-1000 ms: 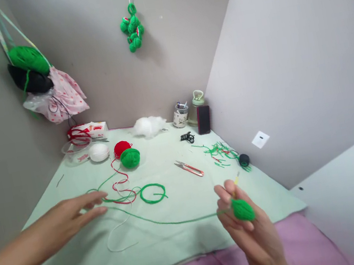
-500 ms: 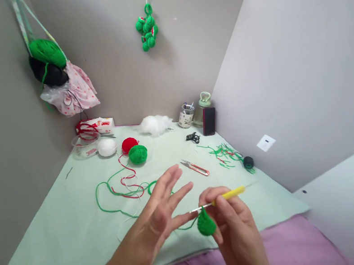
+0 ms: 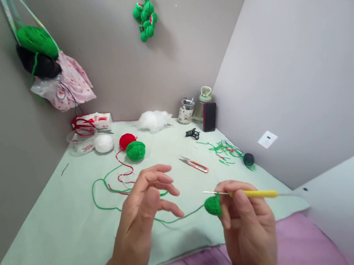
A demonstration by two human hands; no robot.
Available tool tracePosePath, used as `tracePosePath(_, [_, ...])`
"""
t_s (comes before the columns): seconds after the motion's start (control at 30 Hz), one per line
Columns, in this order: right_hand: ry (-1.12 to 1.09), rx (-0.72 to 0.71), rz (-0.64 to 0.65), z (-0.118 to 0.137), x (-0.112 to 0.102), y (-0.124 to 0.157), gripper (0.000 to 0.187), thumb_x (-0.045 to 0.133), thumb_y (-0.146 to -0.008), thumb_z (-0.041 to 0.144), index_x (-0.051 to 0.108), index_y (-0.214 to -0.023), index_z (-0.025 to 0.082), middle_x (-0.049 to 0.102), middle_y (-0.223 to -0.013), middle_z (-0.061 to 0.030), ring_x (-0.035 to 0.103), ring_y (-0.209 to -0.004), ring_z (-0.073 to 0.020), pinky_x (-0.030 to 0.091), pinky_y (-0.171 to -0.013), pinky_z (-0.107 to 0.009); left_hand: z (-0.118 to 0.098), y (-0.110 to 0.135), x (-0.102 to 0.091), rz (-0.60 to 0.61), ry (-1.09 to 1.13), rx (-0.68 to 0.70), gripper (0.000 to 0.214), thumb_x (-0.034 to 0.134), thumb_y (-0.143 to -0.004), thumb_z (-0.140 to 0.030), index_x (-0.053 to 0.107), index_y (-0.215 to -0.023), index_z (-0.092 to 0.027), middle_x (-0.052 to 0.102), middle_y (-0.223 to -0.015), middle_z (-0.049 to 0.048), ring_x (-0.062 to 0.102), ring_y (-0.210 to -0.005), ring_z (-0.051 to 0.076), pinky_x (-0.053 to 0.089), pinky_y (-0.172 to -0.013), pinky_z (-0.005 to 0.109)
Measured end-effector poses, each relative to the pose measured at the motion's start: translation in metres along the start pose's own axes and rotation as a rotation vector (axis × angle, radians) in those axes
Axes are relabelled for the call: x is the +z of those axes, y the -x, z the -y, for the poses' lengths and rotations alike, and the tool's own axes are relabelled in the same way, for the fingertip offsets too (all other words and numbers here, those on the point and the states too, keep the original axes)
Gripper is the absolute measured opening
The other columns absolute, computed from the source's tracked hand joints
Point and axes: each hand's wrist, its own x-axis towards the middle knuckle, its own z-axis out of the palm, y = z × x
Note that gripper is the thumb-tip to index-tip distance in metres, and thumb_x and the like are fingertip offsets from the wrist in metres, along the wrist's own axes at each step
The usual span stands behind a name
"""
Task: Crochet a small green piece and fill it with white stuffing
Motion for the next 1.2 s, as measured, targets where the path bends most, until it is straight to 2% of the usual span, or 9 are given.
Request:
tracePosePath(0.07, [0.023, -0.06, 0.007, -0.004, -0.002, 0.005, 0.015, 0.072, -0.098, 0.036, 0.08, -0.091, 0.025, 0.072, -0.091, -0.003, 0.049, -0.048, -0.0045, 0.04, -0.046, -0.022, 0.001, 0.003, 0.004, 0.089, 0.018, -0.121, 0.049, 0.063, -0.094, -0.069, 0.074, -0.116, -0.027, 0.054, -0.152, 0.0115, 0.064, -0.115, 0.033, 0.065, -0.071, 0.038])
tracePosePath(0.2, [-0.054, -0.024, 0.185, -0.007, -0.001, 0.02, 0.016, 0.073, -0.098, 0.039, 0.081, -0.091, 0.026, 0.07, -0.085, -0.0033, 0.052, -0.043, -0.0054, 0.034, -0.04, -0.022, 0.0, -0.004, 0.02, 0.143, 0.227, -0.205, 0.058, 0.062, -0.093, -0.073, 0.071, -0.13, -0.029, 0.052, -0.161, 0.0088, 0.046, -0.149, 0.039, 0.057, -0.108, 0.05])
tracePosePath(0.33, [-0.188, 0.168, 0.323, -0.001, 0.0, 0.023, 0.021, 0.074, -0.097, 0.044, 0.081, -0.089, 0.027, 0.069, -0.081, -0.002, 0.04, -0.037, -0.0018, 0.023, -0.036, -0.02, 0.0, -0.01, 0.021, 0.105, 0.459, -0.068, 0.065, 0.036, -0.104, -0.071, 0.081, -0.088, -0.027, 0.076, -0.124, 0.0058, 0.049, -0.149, 0.035, 0.038, -0.125, 0.056])
tracePosePath(0.4, [-0.235, 0.235, 0.315, 0.001, -0.001, 0.017, 0.021, 0.074, -0.097, 0.045, 0.079, -0.087, 0.027, 0.067, -0.079, -0.0002, 0.035, -0.037, -0.0011, 0.02, -0.036, -0.019, 0.004, -0.008, 0.016, 0.147, 0.325, 0.02, 0.074, 0.032, -0.105, -0.069, 0.075, -0.063, -0.027, 0.08, -0.101, 0.0067, 0.052, -0.146, 0.034, 0.026, -0.131, 0.054])
tracePosePath(0.5, [-0.232, 0.239, 0.222, -0.001, -0.003, 0.007, 0.022, 0.075, -0.096, 0.044, 0.075, -0.083, 0.025, 0.064, -0.076, 0.0022, 0.035, -0.04, -0.0012, 0.024, -0.04, -0.019, 0.015, -0.003, 0.009, 0.207, -0.199, 0.185, 0.054, 0.051, -0.104, -0.06, 0.084, -0.076, -0.029, 0.08, -0.116, 0.0084, 0.044, -0.151, 0.036, 0.005, -0.135, 0.051])
tracePosePath(0.6, [-0.146, 0.152, 0.165, -0.012, -0.005, 0.005, 0.022, 0.074, -0.097, 0.042, 0.076, -0.084, 0.024, 0.067, -0.08, 0.0006, 0.04, -0.043, -0.0026, 0.031, -0.042, -0.02, 0.026, -0.001, 0.007, 0.178, -0.387, 0.115, 0.03, 0.066, -0.1, -0.049, 0.085, -0.113, -0.031, 0.072, -0.137, 0.0087, 0.041, -0.151, 0.038, 0.013, -0.132, 0.053])
tracePosePath(0.7, [-0.027, 0.011, 0.162, -0.025, -0.009, 0.007, 0.017, 0.069, -0.101, 0.035, 0.079, -0.093, 0.024, 0.074, -0.091, -0.0027, 0.046, -0.045, -0.0038, 0.038, -0.045, -0.022, 0.031, -0.001, 0.009, 0.162, -0.161, -0.131, 0.038, 0.069, -0.098, -0.047, 0.076, -0.132, -0.034, 0.071, -0.124, 0.0076, 0.06, -0.127, 0.032, 0.043, -0.116, 0.047])
tracePosePath(0.9, [0.125, -0.157, 0.182, -0.032, -0.009, 0.01, 0.017, 0.066, -0.103, 0.028, 0.082, -0.098, 0.03, 0.076, -0.091, -0.0053, 0.069, -0.076, -0.0167, 0.05, -0.056, -0.025, 0.029, 0.001, 0.014, 0.122, 0.067, -0.264, 0.048, 0.086, -0.087, -0.035, 0.073, -0.133, -0.034, 0.061, -0.096, 0.0013, 0.061, -0.095, 0.02, 0.052, -0.094, 0.035])
tracePosePath(1.2, [0.19, -0.228, 0.255, -0.034, -0.005, 0.01, 0.019, 0.066, -0.103, 0.024, 0.083, -0.101, 0.033, 0.079, -0.092, -0.004, 0.067, -0.081, -0.0177, 0.05, -0.065, -0.03, 0.036, 0.0, 0.004, 0.128, 0.11, -0.301, 0.057, 0.094, -0.076, -0.042, 0.075, -0.128, -0.031, 0.054, -0.087, -0.0019, 0.051, -0.083, 0.016, 0.044, -0.079, 0.027])
